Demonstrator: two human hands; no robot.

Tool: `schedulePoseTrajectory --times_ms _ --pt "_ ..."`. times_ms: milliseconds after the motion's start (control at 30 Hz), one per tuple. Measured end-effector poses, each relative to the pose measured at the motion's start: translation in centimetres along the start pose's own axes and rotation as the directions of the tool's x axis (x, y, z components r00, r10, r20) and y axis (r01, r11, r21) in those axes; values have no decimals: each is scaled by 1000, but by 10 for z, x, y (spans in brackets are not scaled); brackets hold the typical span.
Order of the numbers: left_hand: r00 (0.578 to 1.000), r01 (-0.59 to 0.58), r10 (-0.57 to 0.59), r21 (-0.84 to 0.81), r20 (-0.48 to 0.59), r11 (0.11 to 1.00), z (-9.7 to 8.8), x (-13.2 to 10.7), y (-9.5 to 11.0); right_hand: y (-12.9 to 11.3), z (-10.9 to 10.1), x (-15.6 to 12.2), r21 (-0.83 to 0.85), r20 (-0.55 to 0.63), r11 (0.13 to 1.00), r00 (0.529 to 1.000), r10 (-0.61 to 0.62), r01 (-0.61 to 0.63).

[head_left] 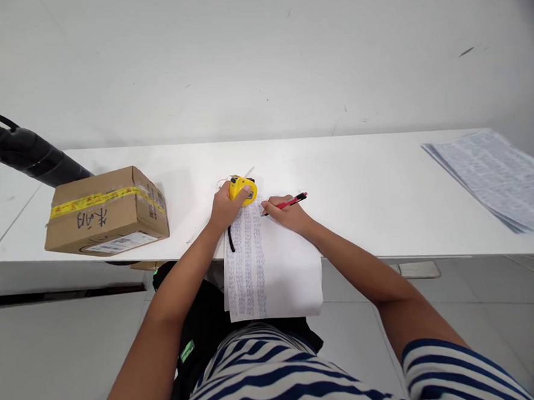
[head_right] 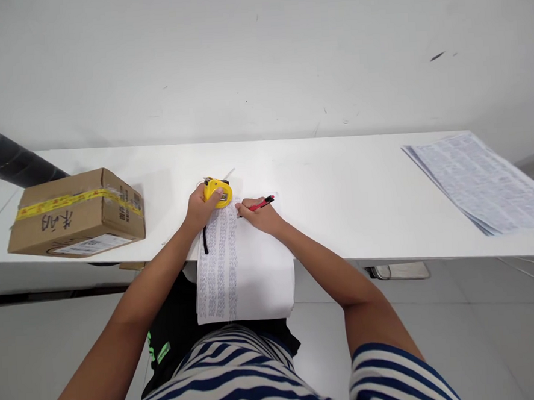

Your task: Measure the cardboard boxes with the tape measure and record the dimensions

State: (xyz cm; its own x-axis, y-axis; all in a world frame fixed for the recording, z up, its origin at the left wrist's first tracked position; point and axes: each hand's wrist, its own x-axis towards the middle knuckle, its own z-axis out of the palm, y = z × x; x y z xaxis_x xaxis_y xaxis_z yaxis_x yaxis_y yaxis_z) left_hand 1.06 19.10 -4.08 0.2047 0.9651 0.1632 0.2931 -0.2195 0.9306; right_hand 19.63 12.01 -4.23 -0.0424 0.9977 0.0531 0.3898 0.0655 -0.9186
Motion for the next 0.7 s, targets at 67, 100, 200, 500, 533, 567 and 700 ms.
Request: schedulePoseTrajectory --times_ms 67,100,200,500,533,567,700 --pt "1000 -1 1 -10 5 1000 1 0 -1 0 0 0 -2 -21 1000 1000 10 -10" --pt "1000 1 -1 -12 7 1000 1 0 -1 0 0 -1 -2 -30 1000 999 13 -13" --pt "1000 6 -6 -14 2 1000 2 0 -3 -1 0 -2 6 -30 1000 999 12 -12" --pt "1000 4 -4 -24 5 1000 2 0 -3 0 -1 -2 -19 -33 1000 999 -5 4" --pt "1000 3 -3 -28 1 1000 2 0 -3 0 -1 -2 -17 -36 1000 999 1 -1" --pt "1000 5 -6 -32 -5 999 2 0 -3 0 -1 -2 -16 -46 1000 999 6 -7" --pt "999 18 -20 -70 -26 997 3 1 -5 -1 -1 -4 -9 -59 1000 998 11 -12"
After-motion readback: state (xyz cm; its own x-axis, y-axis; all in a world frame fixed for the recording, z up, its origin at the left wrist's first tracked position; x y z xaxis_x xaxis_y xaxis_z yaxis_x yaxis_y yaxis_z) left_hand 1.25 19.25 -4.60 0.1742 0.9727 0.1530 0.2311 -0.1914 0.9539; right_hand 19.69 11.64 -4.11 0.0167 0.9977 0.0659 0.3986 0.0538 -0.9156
